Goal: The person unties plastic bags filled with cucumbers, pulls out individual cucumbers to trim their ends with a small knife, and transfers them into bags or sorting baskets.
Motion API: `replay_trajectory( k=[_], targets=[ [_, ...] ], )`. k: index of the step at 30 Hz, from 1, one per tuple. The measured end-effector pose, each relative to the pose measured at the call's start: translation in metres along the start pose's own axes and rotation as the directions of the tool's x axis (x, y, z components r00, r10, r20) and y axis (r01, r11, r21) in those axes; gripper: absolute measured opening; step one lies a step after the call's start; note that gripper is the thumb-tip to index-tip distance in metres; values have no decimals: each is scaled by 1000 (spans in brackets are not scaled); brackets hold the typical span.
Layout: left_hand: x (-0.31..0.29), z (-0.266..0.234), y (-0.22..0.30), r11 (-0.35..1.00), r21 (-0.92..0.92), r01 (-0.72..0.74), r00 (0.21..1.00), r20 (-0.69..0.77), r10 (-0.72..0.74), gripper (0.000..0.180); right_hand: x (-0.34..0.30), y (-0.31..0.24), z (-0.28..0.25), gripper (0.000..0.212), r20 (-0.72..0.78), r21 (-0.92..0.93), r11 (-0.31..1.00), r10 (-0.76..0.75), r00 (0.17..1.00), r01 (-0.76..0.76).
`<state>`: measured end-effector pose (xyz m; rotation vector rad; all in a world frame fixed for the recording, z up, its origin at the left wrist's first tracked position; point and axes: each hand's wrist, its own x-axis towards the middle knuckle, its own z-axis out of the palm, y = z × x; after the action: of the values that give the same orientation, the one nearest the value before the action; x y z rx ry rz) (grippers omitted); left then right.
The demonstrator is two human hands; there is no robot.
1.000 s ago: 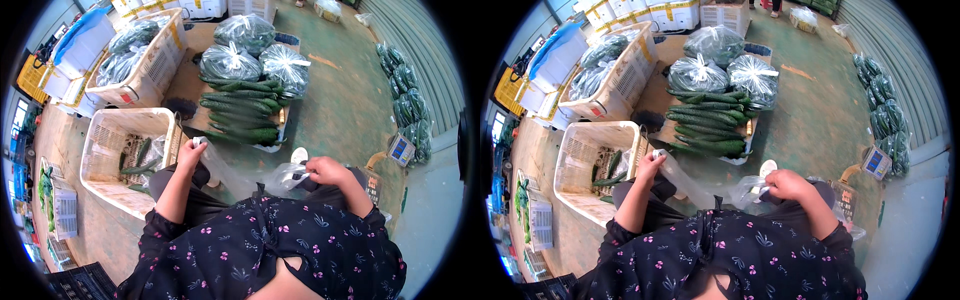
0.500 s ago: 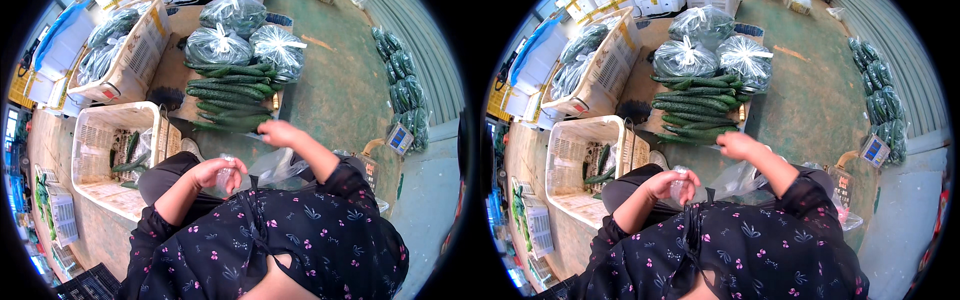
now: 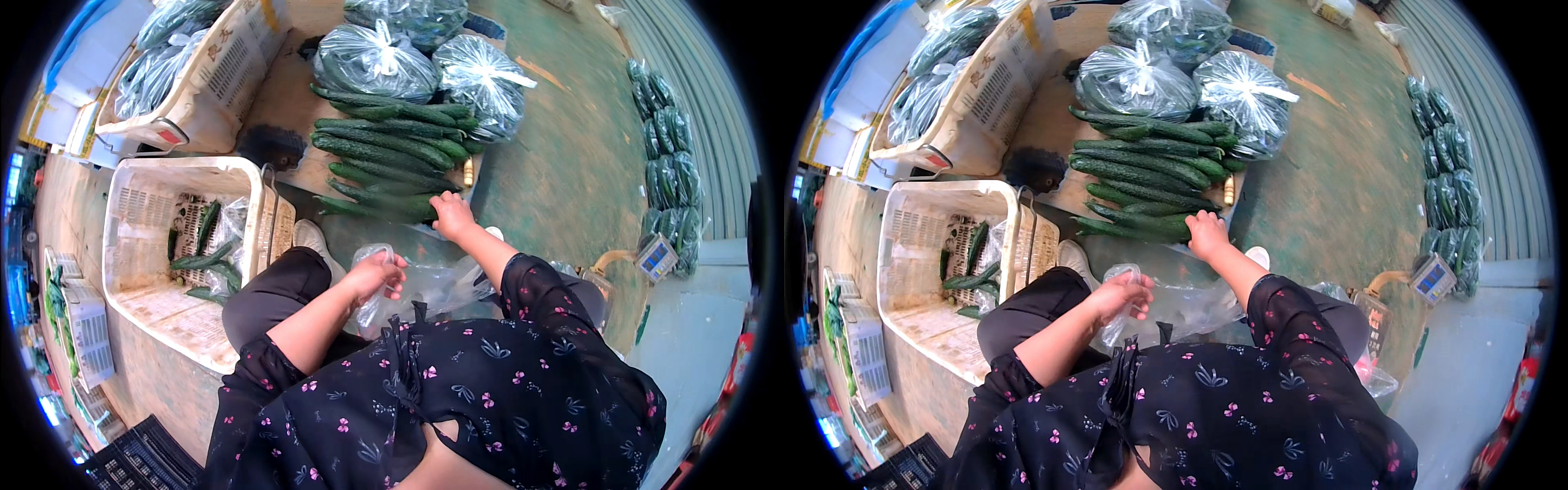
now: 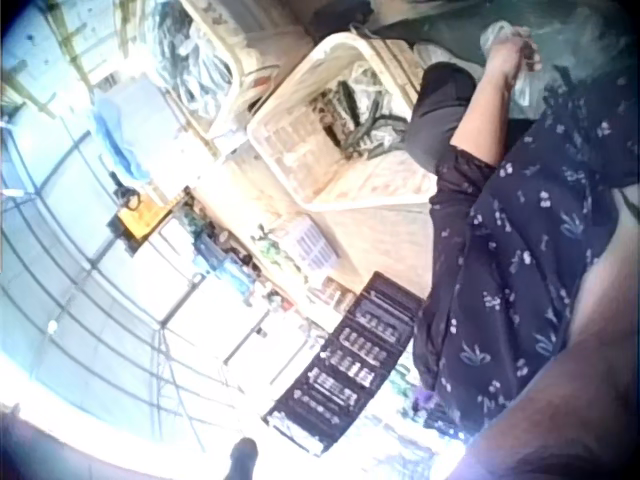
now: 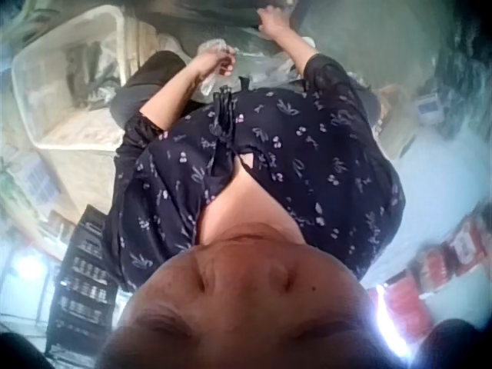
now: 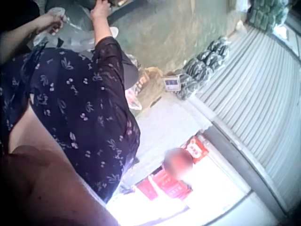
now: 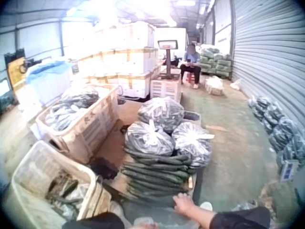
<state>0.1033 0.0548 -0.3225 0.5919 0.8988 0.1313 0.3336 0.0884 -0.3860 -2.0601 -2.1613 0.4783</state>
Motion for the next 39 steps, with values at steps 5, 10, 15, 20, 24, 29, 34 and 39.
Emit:
replay_trajectory(
  k=[5, 10, 15, 20, 24, 29, 34, 39],
  targets=[
    [9, -3, -5, 999, -32, 3, 1000, 14, -3, 24, 12, 7, 29, 26, 64, -144, 990, 17, 998, -7],
    [11, -4, 0, 988, -111, -109, 990, -104, 98, 24, 22, 13, 1, 50, 308, 250, 966, -140, 941, 61],
    [7, 0, 10, 959, -196, -203, 957, -245, 152, 31, 8, -1, -31, 56, 510, 671, 655, -66, 858, -349],
    [-1, 6, 16, 930, -242, -276, 953, -193, 233, 51, -22, -34, -63, 49, 464, 826, 408, -100, 880, -389],
    [-4, 6, 17, 918, -234, -321, 947, -95, 308, 51, -39, -58, -69, 43, 424, 884, 261, -102, 900, -387],
    [-5, 5, 16, 916, -220, -335, 942, -62, 329, 39, -50, -75, -64, 42, 370, 919, 186, -114, 922, -346],
    [-6, 7, 16, 907, -248, -340, 941, -90, 327, 32, -52, -78, -59, 43, 313, 934, 211, -100, 944, -288],
    [-2, 7, 13, 901, -269, -340, 941, -106, 323, 29, -55, -78, -53, 47, 270, 910, 338, -47, 962, -239]
  ],
)
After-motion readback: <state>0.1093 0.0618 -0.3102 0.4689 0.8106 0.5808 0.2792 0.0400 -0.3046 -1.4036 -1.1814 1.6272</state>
